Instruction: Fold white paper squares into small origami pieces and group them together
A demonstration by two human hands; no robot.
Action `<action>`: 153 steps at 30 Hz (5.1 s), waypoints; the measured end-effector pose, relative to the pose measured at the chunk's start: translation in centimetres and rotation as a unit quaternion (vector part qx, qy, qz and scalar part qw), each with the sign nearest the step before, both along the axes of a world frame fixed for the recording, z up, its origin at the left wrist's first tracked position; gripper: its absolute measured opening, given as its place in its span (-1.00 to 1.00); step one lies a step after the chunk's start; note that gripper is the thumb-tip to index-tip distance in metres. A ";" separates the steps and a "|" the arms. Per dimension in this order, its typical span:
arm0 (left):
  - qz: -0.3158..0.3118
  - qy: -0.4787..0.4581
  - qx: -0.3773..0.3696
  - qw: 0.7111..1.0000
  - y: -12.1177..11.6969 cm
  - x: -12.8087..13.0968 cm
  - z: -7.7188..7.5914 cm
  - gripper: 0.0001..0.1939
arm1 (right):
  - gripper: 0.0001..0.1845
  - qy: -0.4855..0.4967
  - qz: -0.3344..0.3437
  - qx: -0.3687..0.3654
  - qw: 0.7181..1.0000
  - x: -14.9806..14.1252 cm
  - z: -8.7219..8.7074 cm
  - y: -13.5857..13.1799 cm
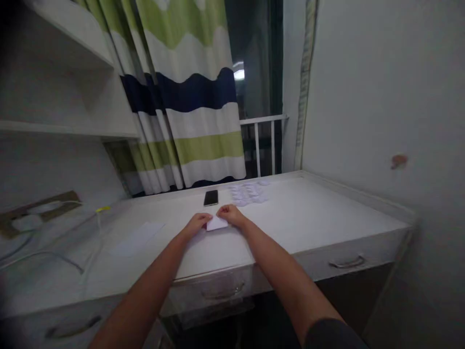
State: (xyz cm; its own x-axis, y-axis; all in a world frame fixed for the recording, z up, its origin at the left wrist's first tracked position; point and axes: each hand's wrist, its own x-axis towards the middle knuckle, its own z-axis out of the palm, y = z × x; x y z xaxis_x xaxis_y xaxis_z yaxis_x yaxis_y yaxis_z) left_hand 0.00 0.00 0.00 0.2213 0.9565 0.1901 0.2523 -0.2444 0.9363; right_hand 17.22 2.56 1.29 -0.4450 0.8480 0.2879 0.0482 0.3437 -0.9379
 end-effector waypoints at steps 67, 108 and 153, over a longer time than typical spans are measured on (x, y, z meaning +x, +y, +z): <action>0.025 -0.064 0.044 0.997 -1.3 1.1 1.1 -0.62 | -0.74 0.104 0.100 -0.176 0.974 0.0 0.3 -0.5; 0.196 -0.069 0.056 0.977 -1.5 0.3 2.1 -0.82 | -0.86 -0.002 0.069 -0.050 0.996 -0.1 -0.1 -0.4; 0.154 -0.248 -0.095 0.952 -1.7 1.3 2.4 -0.66 | -0.71 0.008 0.002 -0.010 1.000 -0.4 0.1 0.2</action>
State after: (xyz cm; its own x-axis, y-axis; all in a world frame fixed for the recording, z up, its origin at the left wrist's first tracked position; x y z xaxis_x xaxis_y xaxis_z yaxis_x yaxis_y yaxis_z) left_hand 1.33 -1.68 2.44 -0.1468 0.9890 0.0159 -0.1990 -0.0453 0.9789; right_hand 16.79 2.71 1.34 -0.4428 0.8521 0.2790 0.0312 0.3256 -0.9450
